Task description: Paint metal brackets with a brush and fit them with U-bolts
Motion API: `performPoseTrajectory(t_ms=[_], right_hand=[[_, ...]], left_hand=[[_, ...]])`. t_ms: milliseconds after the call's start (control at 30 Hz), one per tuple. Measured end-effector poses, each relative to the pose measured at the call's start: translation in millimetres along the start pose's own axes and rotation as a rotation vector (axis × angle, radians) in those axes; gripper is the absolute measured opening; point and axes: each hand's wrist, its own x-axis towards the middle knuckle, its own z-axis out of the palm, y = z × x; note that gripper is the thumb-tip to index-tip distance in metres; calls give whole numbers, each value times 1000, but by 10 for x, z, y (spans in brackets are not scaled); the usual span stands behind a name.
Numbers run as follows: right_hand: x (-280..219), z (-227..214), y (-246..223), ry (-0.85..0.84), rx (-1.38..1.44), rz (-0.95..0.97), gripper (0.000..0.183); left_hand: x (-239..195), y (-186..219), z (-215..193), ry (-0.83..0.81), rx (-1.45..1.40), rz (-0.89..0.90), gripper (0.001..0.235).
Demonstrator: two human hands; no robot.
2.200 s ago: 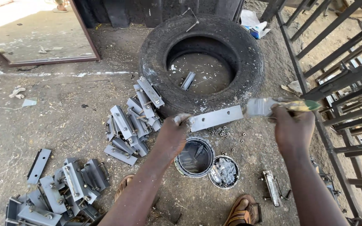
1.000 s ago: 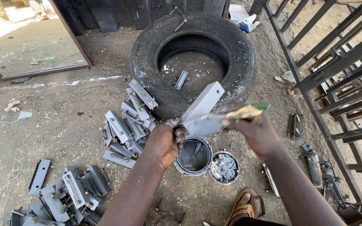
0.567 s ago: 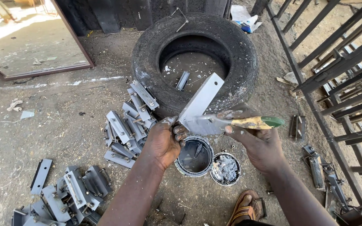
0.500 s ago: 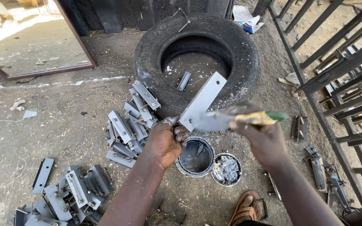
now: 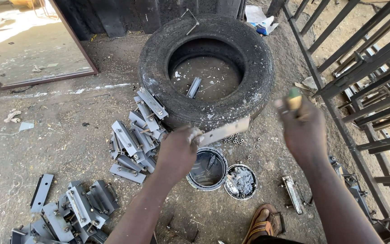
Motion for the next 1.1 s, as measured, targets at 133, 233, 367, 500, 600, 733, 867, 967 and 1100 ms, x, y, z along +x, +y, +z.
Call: performPoseTrajectory(t_ms=[133, 233, 367, 500, 600, 733, 867, 967, 1100], right_hand=[[-220, 188, -453, -253, -59, 161, 18], [-257, 358, -393, -481, -126, 135, 26], [-254, 514, -155, -646, -177, 22, 23], [-181, 577, -24, -643, -173, -221, 21], [-165, 577, -143, -597, -129, -296, 16], [-154, 655, -213, -615, -238, -230, 14], [-154, 715, 28, -580, -327, -342, 20], [-188, 753, -30, -526, -314, -327, 18], [-217, 822, 171, -409, -249, -246, 14]], left_hand=[[149, -363, 379, 193, 415, 324, 20], [154, -403, 553, 314, 502, 453, 11], [261, -557, 701, 404, 516, 475, 9], [207, -523, 660, 488, 453, 542, 10], [203, -456, 662, 561, 493, 553, 9], [161, -406, 560, 510, 484, 550, 8], [127, -352, 539, 459, 528, 513, 7], [124, -279, 495, 354, 409, 330, 10], [101, -166, 370, 151, -223, -176, 35]])
